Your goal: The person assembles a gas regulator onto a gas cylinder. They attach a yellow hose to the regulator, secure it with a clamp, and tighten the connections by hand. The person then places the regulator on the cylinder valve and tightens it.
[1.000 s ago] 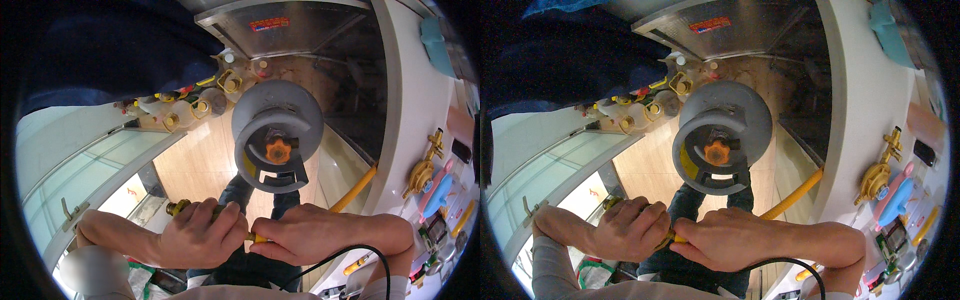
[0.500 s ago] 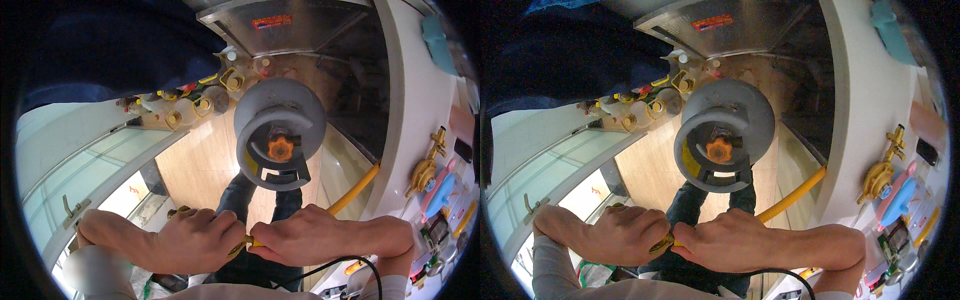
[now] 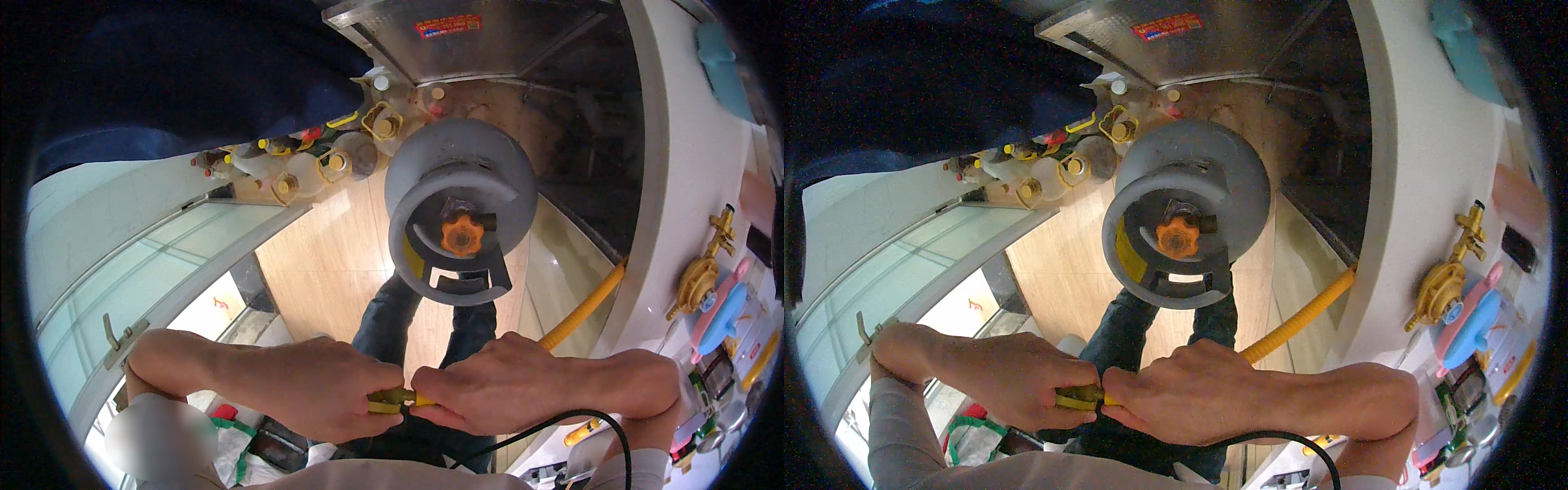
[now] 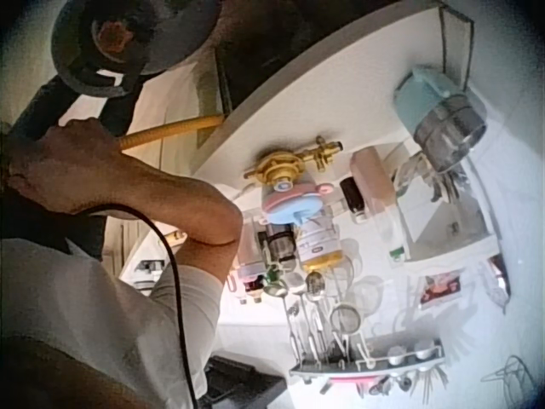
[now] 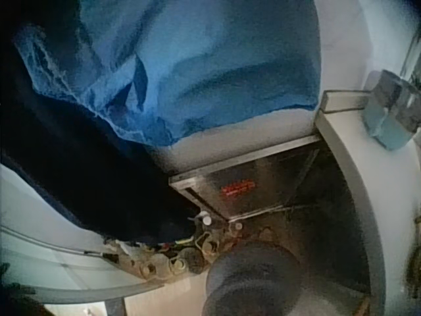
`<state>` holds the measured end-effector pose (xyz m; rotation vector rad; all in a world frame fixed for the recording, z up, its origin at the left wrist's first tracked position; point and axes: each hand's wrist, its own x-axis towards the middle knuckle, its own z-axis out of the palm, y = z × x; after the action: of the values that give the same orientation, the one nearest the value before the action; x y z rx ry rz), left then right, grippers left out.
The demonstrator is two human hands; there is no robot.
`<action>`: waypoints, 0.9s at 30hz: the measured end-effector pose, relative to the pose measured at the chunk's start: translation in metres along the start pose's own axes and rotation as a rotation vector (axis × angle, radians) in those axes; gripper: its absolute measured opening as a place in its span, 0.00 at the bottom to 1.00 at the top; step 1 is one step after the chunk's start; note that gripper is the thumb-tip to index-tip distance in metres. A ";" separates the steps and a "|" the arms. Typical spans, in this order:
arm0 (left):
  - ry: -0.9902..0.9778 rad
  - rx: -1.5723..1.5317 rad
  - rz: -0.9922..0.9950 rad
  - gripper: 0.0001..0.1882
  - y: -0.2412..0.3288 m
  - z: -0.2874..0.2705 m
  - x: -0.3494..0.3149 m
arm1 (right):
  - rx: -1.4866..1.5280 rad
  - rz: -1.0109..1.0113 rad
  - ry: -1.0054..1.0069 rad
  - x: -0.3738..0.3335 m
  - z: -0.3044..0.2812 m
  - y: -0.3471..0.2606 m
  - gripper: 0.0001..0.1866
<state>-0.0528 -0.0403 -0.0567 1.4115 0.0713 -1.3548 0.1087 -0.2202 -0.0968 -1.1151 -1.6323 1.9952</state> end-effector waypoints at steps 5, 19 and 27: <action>-0.218 -0.254 0.025 0.18 -0.012 -0.009 0.007 | -0.014 -0.027 -0.014 0.000 0.000 0.001 0.20; -0.534 -0.761 -0.012 0.24 -0.042 0.010 0.026 | -0.028 -0.091 -0.006 -0.001 0.009 0.009 0.21; -0.631 -0.928 -0.029 0.22 -0.042 0.002 0.031 | -0.073 -0.140 0.061 -0.002 0.017 0.013 0.20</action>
<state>-0.0717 -0.0443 -0.1046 0.1953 0.2626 -1.4483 0.1006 -0.2367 -0.1080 -1.0451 -1.7139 1.8106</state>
